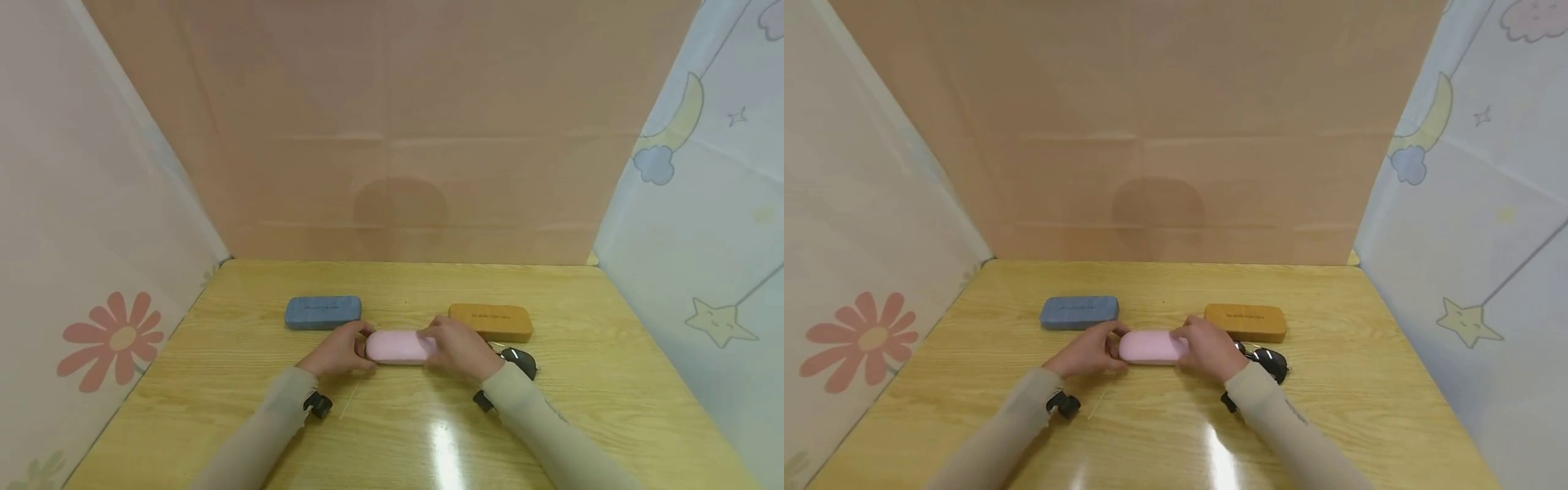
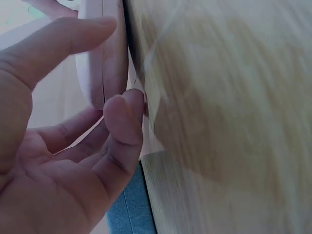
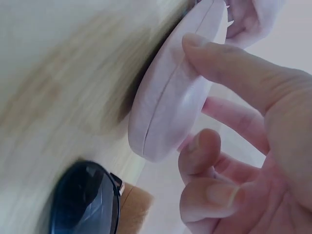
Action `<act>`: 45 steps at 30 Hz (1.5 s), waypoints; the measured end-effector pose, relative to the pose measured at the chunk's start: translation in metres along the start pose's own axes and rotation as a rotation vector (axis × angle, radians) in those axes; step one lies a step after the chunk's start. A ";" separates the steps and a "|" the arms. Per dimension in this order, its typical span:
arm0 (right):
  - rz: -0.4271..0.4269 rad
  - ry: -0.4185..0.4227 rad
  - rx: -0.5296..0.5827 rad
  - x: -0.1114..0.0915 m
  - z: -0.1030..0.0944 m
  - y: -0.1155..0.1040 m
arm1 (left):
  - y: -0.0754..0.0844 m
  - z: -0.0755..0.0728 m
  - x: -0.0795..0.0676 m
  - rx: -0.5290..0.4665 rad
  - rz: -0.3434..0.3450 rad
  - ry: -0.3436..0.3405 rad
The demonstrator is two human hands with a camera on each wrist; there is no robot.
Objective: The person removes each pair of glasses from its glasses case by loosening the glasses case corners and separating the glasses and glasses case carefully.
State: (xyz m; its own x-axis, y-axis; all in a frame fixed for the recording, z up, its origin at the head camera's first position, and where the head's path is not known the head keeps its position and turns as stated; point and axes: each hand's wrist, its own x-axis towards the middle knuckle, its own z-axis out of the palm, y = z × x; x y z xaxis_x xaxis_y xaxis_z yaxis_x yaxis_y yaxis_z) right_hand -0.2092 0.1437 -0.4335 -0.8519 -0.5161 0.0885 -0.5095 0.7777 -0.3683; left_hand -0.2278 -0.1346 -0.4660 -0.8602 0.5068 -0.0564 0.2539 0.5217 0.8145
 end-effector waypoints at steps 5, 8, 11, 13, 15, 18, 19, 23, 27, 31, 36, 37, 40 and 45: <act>-0.004 -0.032 0.015 -0.008 0.002 -0.003 | 0.001 0.004 0.000 0.064 -0.006 0.004; 0.000 -0.039 0.011 -0.011 0.004 -0.003 | 0.004 0.006 0.000 0.100 0.001 0.013; -0.011 -0.028 0.012 -0.012 0.007 -0.002 | 0.006 0.007 0.000 0.118 0.007 0.017; -0.025 -0.024 0.015 -0.012 0.008 -0.002 | 0.007 0.008 0.000 0.132 0.008 0.015; -0.036 -0.023 0.017 -0.012 0.008 -0.001 | 0.007 0.009 0.001 0.154 0.006 0.015; -0.048 -0.032 0.032 -0.012 0.007 0.001 | 0.008 0.010 0.002 0.195 0.004 0.019; -0.053 -0.036 0.040 -0.012 0.006 0.002 | 0.009 0.010 0.003 0.202 0.001 0.020; -0.080 -0.051 0.047 -0.011 0.002 0.004 | 0.012 0.009 0.003 0.202 -0.009 0.017; -0.081 -0.055 0.053 -0.009 0.000 0.008 | 0.013 0.009 0.003 0.199 -0.007 0.016; -0.063 -0.058 0.105 -0.007 -0.002 0.010 | 0.011 0.008 0.002 0.178 -0.010 0.028; -0.066 -0.103 0.128 -0.005 -0.007 0.014 | 0.009 0.008 0.001 0.168 -0.016 0.034; -0.070 -0.111 0.129 -0.004 -0.008 0.015 | 0.008 0.009 0.001 0.175 -0.014 0.034; -0.084 -0.124 0.138 -0.003 -0.010 0.017 | 0.008 0.009 0.000 0.189 -0.009 0.035; -0.087 -0.152 0.171 -0.001 -0.012 0.021 | 0.010 0.010 -0.001 0.196 -0.002 0.040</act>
State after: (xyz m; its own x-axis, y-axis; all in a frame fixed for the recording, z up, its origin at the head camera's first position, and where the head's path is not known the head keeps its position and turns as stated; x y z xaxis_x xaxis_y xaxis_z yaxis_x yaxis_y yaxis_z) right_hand -0.2211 0.1649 -0.4304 -0.7710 -0.6367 -0.0092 -0.5411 0.6626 -0.5178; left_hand -0.2200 -0.1233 -0.4637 -0.8765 0.4804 -0.0317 0.3306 0.6483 0.6858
